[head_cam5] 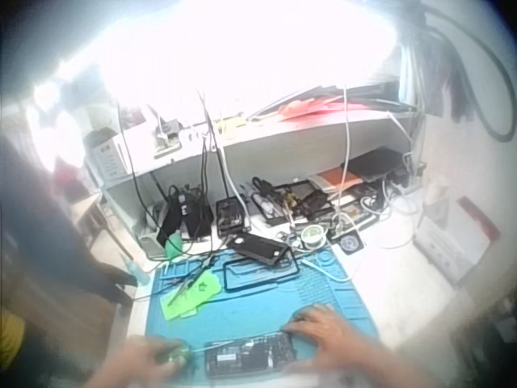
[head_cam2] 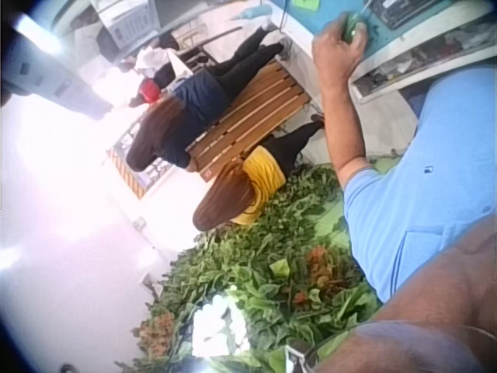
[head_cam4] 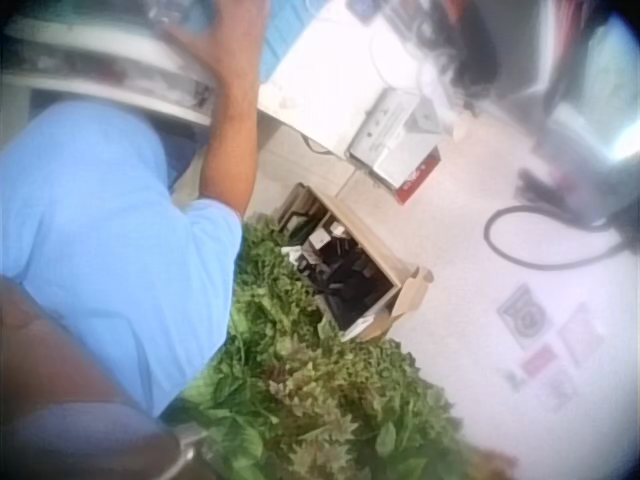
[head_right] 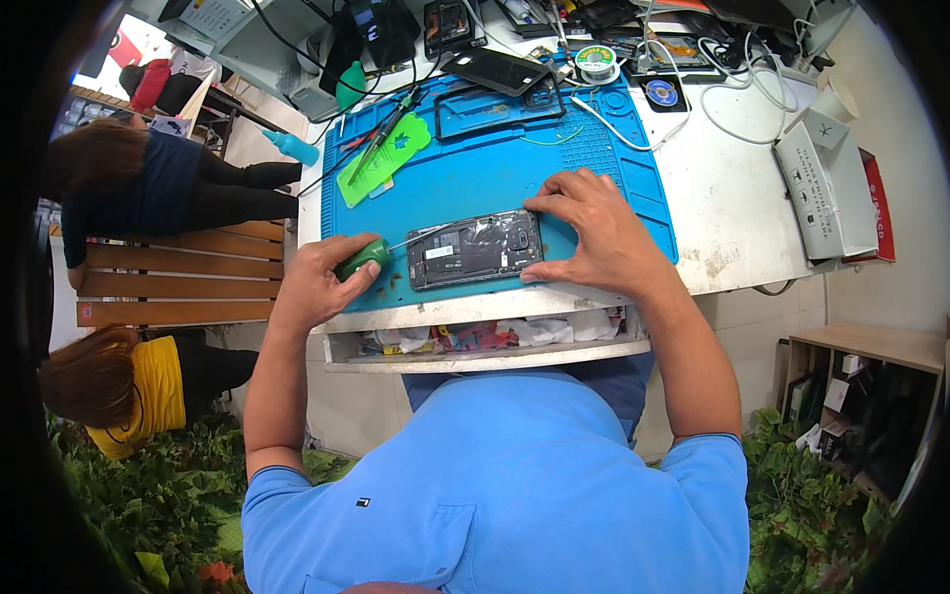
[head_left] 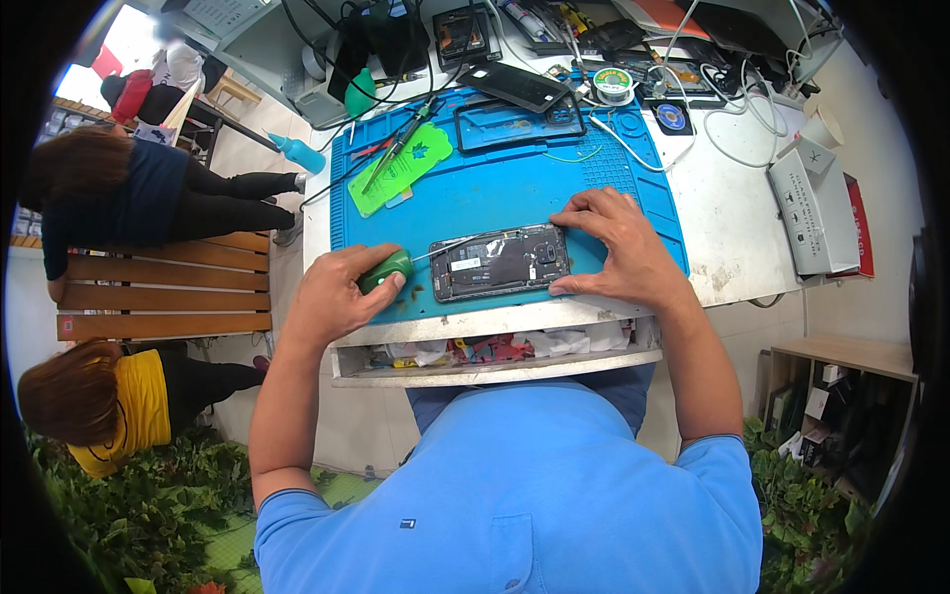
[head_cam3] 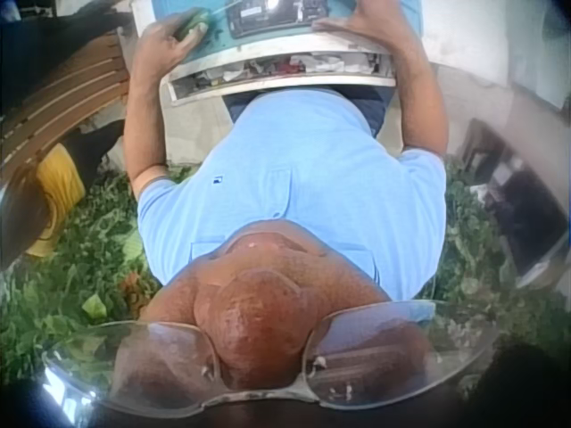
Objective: The person uses a green-handled screwdriver to remove screws from the back of a disassembled smartphone. They open a drawer to retrieve the tool and continue unscrewing components on a blue anti-static mat. The phone is flipped and handled multiple times during the process.
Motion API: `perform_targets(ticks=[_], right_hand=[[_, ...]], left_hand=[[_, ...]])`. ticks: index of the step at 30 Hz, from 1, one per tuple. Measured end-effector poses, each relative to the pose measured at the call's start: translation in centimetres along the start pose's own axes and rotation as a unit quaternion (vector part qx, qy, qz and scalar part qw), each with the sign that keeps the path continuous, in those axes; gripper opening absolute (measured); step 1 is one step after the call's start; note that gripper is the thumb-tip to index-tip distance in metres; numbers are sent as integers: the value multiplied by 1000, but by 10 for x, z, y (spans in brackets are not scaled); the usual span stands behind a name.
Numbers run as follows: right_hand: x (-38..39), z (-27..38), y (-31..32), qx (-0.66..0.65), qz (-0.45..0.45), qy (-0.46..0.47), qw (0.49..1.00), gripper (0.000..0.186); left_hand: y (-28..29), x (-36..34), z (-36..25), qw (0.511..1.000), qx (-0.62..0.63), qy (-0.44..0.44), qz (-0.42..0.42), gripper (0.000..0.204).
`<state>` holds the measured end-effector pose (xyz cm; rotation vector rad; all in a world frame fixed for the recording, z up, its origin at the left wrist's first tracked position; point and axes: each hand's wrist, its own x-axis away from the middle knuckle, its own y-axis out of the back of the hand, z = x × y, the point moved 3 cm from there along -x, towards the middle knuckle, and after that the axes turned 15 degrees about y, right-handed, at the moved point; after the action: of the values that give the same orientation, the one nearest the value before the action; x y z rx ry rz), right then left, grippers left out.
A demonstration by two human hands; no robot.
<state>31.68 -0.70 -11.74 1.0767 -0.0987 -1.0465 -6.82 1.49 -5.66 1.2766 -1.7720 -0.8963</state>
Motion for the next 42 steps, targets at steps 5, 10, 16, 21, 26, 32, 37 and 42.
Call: perform_targets(ticks=[5,10,16,21,26,32,37,42], right_hand=[[0,0,0,0,-2,1,1000,85],[0,-1,1,1,-4,8,1000,86],[1,-1,0,1,-3,10,1000,86],[1,-2,-1,3,-5,11,1000,86],[1,-1,0,7,-7,14,1000,87],[1,0,0,8,-1,8,1000,89],[-3,5,3,25,-26,43,998,89],[-17,59,-9,33,-39,158,986,54]], left_hand=[[-1,4,-4,1000,-17,3,-4,39],[0,8,-4,1000,-21,1,-19,39],[1,12,7,999,-13,-4,-36,40],[4,13,4,999,-22,-1,-35,41],[0,14,10,998,-24,-16,-56,37],[1,15,11,997,-27,-16,-66,37],[2,17,9,998,-6,-23,-59,39],[10,35,-27,997,14,-77,12,43]])
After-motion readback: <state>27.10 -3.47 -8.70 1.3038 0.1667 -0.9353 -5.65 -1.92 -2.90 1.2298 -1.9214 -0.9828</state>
